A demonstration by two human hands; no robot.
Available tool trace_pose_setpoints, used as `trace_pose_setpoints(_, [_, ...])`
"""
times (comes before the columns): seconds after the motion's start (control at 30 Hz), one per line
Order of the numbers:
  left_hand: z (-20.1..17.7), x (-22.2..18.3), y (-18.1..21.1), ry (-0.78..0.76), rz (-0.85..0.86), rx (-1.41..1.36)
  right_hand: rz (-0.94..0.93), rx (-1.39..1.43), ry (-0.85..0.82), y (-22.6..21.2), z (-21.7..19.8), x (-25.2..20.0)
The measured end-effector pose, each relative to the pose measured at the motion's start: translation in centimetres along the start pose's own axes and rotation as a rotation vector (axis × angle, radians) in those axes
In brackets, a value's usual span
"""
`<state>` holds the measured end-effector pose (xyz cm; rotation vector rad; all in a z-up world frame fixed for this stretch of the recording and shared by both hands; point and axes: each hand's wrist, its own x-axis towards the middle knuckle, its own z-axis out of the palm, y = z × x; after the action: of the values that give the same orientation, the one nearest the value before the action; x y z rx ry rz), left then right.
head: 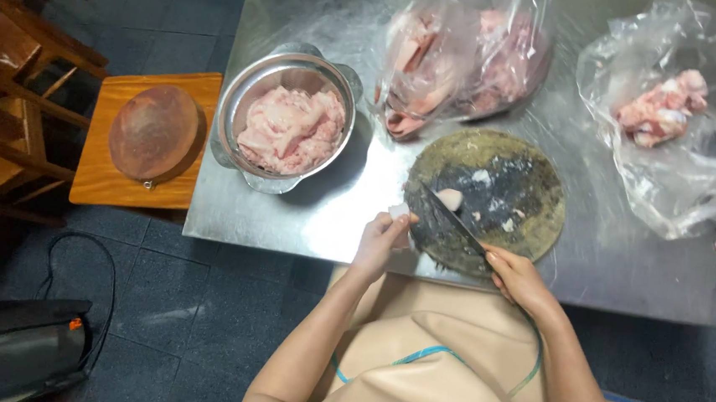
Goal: Slicing raw meat on a cutting board and sorting the pieces into bags and a bowl
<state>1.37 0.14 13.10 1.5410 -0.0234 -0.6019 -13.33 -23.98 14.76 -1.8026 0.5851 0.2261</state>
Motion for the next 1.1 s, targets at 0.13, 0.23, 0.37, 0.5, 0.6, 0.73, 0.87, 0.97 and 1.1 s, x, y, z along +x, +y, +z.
trace_pose_setpoints(0.13, [2.5, 2.2, 2.2, 0.093, -0.083, -0.474, 0.161, 0.492, 0.04, 5.0, -1.0, 2.3])
trace_pose_setpoints(0.23, [4.8, 8.2, -3.6, 0.156, -0.095, -0.612, 0.185, 0.666, 0.172, 8.1, -1.5, 3.3])
trace_pose_setpoints(0.37, [6.7, 5.6, -0.3, 0.118, -0.22, -0.64, 0.138, 0.681, 0.213, 9.4, -1.3, 2.1])
trace_pose_setpoints(0.5, [5.2, 1.7, -2.9, -0.1, -0.367, -0.299, 0.15, 0.683, 0.204, 7.5, -0.1, 0.0])
trace_pose_setpoints(0.6, [2.5, 1.3, -3.0, -0.083, -0.04, 0.002, 0.119, 0.643, 0.246, 9.4, 0.4, 0.8])
trace_pose_setpoints(0.73, [1.7, 2.3, 2.5, 0.124, 0.485, 0.486, 0.072, 0.567, 0.278, 10.4, 0.8, 1.1])
trace_pose_setpoints(0.87, [3.8, 6.4, 0.4, -0.008, 0.348, 0.815, 0.036, 0.547, 0.285, 9.9, 1.0, 0.6])
trace_pose_setpoints(0.97, [4.8, 8.8, -2.5, 0.025, 0.425, 1.146, 0.034, 0.55, 0.289, 10.1, 1.1, 0.9])
trace_pose_setpoints(1.1, [5.5, 8.4, -2.7, -0.009, 0.347, 1.182, 0.057, 0.56, 0.301, 10.6, 1.0, 0.8])
